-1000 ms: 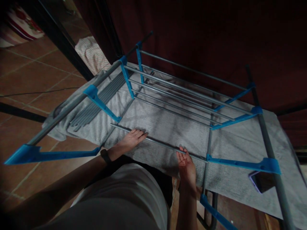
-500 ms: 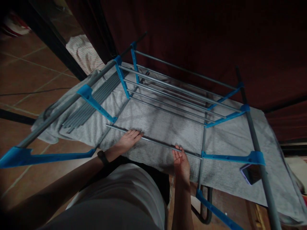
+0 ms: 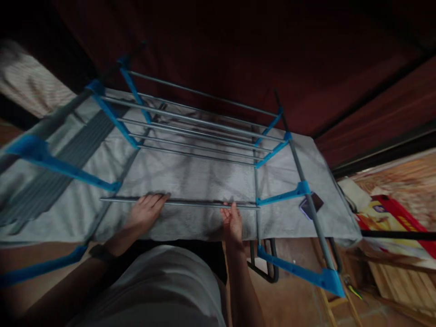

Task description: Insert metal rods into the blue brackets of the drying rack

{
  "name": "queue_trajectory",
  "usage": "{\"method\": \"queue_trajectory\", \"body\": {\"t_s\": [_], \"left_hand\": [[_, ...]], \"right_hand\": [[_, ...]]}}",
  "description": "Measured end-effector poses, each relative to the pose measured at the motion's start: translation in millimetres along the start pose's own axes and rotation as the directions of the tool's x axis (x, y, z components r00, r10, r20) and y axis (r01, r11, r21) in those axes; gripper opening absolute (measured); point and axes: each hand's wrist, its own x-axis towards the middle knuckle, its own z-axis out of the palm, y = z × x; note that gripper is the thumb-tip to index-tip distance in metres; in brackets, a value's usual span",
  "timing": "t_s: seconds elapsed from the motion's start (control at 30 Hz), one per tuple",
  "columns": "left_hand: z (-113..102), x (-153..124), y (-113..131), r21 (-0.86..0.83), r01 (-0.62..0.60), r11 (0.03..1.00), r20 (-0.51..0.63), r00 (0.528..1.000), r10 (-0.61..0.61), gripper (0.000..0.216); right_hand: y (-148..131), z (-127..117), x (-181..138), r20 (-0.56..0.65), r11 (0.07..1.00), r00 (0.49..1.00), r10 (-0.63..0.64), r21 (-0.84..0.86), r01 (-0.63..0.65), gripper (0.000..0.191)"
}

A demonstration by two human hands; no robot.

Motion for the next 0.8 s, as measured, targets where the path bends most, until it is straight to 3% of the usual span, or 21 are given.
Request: {"method": "queue_trajectory", "body": {"t_s": [0.17,0.37,0.6,0.8], "left_hand": [[7.1,0.8,-10.5,0.02,-0.022,1.0,-0.053,0.998,0.023,0.041],[11.3,-1.6,-17.1,0.009,-0.049,0.999,-0.086,0.995,0.05,0.04],[16.0,-2.3,-23.0,0.02,-0.128,0.992,-0.139,0.982,0.13,0.037],[20.1,-2.6,-25.6,0.086,-0.108,0.99,-0.154,0.981,0.12,0.042]], "right_hand": [[-1.8,11.1,-1.2,-0.033,0.998,0.999,0.009,0.064,-0.007,0.032],[-3.1,16.7,-4.3,0.016,0.996,1.0,0.023,0.091,-0.024,0.017],[0.7,11.2,1.6,0.075,0.995,0.997,0.018,0.093,-0.025,0.01],[4.1,6.2,6.3,0.104,0.989,0.994,0.043,0.139,-0.058,0.014]]}}
